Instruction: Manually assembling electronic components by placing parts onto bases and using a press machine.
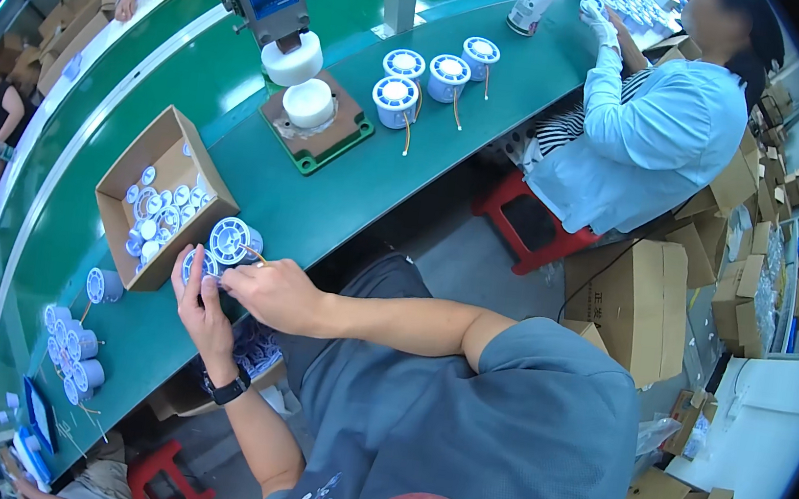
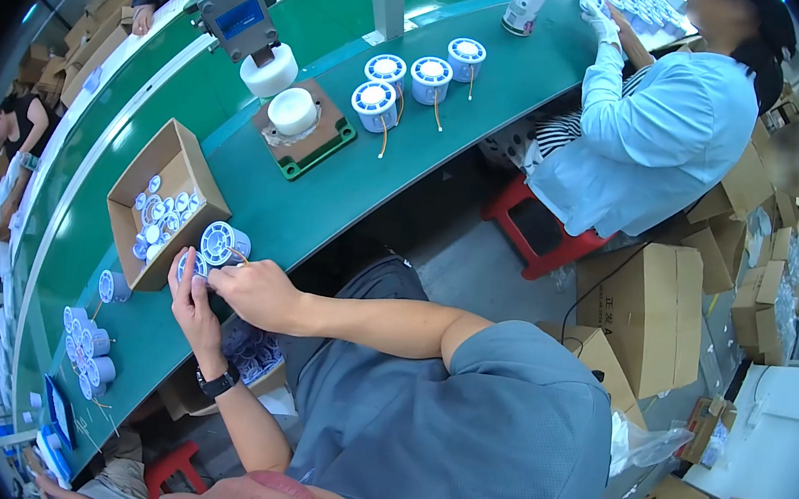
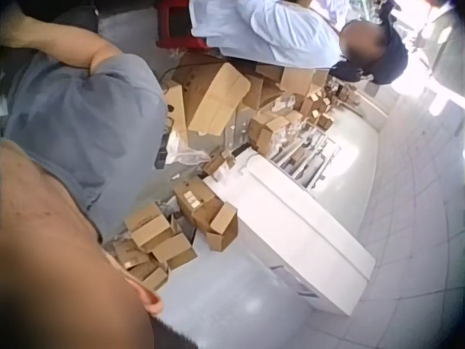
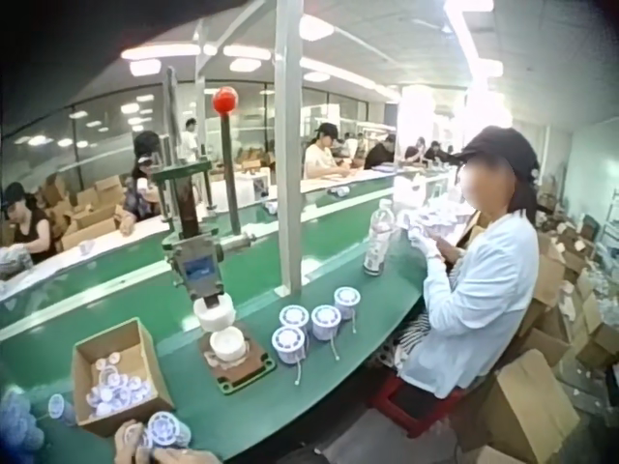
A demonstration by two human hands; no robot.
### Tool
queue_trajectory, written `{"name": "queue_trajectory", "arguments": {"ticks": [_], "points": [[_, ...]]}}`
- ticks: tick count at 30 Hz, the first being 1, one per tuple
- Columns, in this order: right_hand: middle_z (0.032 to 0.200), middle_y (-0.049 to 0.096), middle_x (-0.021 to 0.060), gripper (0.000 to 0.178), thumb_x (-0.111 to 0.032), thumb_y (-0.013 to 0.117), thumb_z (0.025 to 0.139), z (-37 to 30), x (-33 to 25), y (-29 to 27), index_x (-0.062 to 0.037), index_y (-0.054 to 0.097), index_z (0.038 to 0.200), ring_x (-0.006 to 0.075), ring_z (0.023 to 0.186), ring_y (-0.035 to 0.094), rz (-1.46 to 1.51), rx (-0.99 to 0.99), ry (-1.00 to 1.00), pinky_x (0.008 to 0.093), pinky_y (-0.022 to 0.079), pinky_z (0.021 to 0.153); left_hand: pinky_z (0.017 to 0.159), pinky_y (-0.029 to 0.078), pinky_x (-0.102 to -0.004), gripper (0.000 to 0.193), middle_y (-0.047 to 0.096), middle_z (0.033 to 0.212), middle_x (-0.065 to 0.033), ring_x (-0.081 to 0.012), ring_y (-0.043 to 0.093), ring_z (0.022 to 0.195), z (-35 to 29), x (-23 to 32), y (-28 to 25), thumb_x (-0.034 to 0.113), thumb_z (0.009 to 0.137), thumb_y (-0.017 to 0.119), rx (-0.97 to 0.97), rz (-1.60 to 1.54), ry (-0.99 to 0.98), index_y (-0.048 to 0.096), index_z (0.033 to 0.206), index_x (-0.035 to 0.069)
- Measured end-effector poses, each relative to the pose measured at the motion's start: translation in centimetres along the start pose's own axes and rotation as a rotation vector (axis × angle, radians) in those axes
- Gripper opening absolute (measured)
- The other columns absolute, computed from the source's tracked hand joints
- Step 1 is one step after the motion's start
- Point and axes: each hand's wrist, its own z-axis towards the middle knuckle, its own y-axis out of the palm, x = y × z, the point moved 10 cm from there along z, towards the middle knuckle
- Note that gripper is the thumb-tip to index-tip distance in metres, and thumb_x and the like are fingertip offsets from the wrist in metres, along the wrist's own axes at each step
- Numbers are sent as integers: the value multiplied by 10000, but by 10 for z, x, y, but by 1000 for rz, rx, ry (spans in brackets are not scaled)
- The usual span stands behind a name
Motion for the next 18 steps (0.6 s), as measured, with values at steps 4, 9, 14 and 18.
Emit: {"name": "queue_trajectory", "arguments": {"ticks": [4, 9, 14, 18], "points": [[717, 646, 111, 126, -150, 648, 873, -7, 7, -11, -65, 562, 908, 319, 665, 665, -14, -60, 30, 421, 516, 566, 1038, 395, -386, 366, 544, 1347, -182, -293, 517, 1242, -1, -5, 0, 160, 953, 593, -3, -53, -18, 623, 1287, 13], [714, 659, 145, 113, -145, 608, 873, -1, 13, 0, -38, 591, 903, 340, 645, 666, 97, -56, 109, 454, 513, 558, 1043, 391, -389, 376, 561, 1326, -182, -302, 525, 1232, -5, 3, -6, 161, 940, 603, 20, 75, 12, 621, 1283, 5], [776, 676, 136, 42, -116, 637, 874, -3, 29, -12, -82, 616, 886, 331, 693, 668, 46, -99, 232, 429, 517, 569, 1049, 385, -376, 390, 561, 1314, -189, -310, 535, 1215, 3, 15, 1, 127, 910, 608, -65, 15, 37, 613, 1275, -12], [747, 657, 119, 47, -108, 636, 865, -3, 10, -10, -79, 598, 872, 332, 682, 662, -17, -82, 87, 436, 509, 547, 1039, 393, -363, 386, 561, 1309, -182, -305, 537, 1213, 0, 7, -1, 119, 907, 606, -20, -39, 0, 618, 1273, -6]]}}
